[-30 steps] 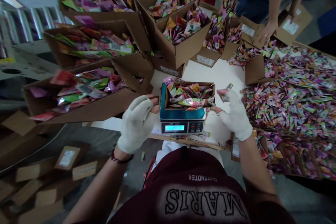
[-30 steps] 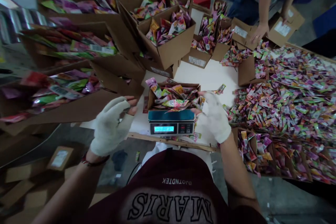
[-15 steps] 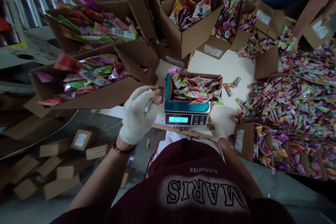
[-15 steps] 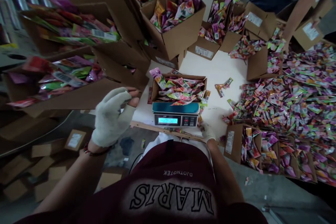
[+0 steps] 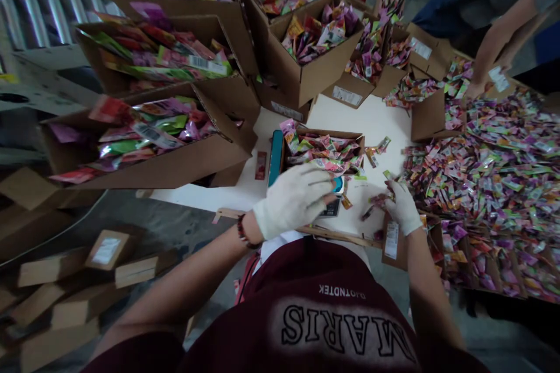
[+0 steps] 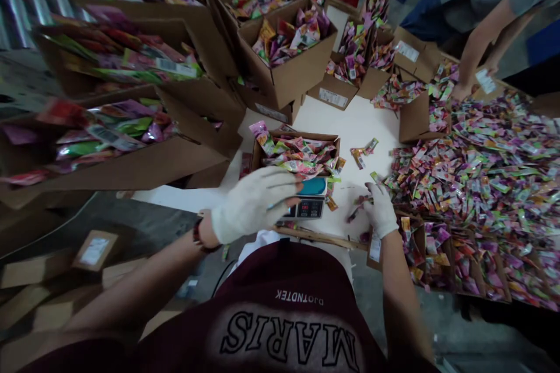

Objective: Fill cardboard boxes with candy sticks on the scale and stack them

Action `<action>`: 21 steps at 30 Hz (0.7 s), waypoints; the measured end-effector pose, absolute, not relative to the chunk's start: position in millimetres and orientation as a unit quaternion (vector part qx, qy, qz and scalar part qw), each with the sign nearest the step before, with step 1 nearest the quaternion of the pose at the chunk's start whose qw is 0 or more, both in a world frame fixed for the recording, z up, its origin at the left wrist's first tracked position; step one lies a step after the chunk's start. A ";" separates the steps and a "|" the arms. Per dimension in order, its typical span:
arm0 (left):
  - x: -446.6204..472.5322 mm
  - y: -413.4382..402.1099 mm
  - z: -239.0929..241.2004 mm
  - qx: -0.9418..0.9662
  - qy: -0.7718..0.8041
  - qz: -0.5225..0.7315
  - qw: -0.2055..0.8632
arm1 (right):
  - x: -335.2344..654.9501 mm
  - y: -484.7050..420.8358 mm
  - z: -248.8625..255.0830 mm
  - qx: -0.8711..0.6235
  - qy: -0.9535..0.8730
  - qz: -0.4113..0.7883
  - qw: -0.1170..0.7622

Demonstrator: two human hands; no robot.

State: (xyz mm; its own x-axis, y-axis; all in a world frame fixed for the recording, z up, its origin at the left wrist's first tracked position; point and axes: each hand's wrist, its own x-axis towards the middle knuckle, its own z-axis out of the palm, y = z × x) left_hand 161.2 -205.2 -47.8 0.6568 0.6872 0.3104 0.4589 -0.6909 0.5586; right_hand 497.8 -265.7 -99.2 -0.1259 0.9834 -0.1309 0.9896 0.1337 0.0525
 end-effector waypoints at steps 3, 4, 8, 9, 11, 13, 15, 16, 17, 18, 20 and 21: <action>177.0 -197.0 -59.6 0.908 0.339 0.126 0.212 | 473.4 -251.8 -88.4 0.613 0.784 -0.050 0.083; 177.7 -194.7 -64.7 0.905 0.355 0.094 0.214 | 460.4 -246.4 -86.8 0.595 0.797 -0.059 0.088; 164.5 -195.7 -85.0 0.879 0.402 0.073 0.244 | 401.5 -216.0 -89.5 0.528 0.838 -0.092 0.106; 160.2 -197.4 -88.6 0.871 0.413 0.098 0.246 | 389.2 -206.7 -90.7 0.515 0.844 -0.100 0.111; 153.4 -198.0 -92.2 0.849 0.434 0.190 0.232 | 371.3 -188.7 -91.5 0.497 0.852 -0.113 0.122; 149.3 -191.1 -90.9 0.811 0.467 0.300 0.185 | 361.9 -175.1 -89.6 0.487 0.855 -0.121 0.133; 147.6 -178.1 -86.9 0.760 0.523 0.365 0.125 | 357.8 -168.0 -86.0 0.481 0.856 -0.124 0.140; 147.9 -171.5 -84.9 0.743 0.545 0.374 0.104 | 356.8 -166.7 -83.9 0.480 0.857 -0.123 0.141; 149.0 -166.6 -83.7 0.737 0.556 0.372 0.097 | 355.9 -166.5 -82.1 0.479 0.858 -0.121 0.141; 151.2 -164.0 -83.3 0.747 0.550 0.360 0.101 | 355.2 -166.9 -80.6 0.479 0.859 -0.118 0.138; 159.2 -167.4 -85.7 0.797 0.497 0.313 0.139 | 354.0 -168.4 -78.9 0.481 0.860 -0.110 0.128; 164.7 -172.2 -88.0 0.825 0.465 0.278 0.161 | 353.7 -169.2 -78.6 0.484 0.860 -0.106 0.122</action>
State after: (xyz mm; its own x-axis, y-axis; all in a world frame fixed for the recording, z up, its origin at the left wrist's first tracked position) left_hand 164.7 -172.2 -88.0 0.4122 0.8571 0.3090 0.6780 -0.5151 0.5243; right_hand 353.7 -169.2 -78.6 -0.5017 0.8062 -0.3134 0.8583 0.5091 -0.0645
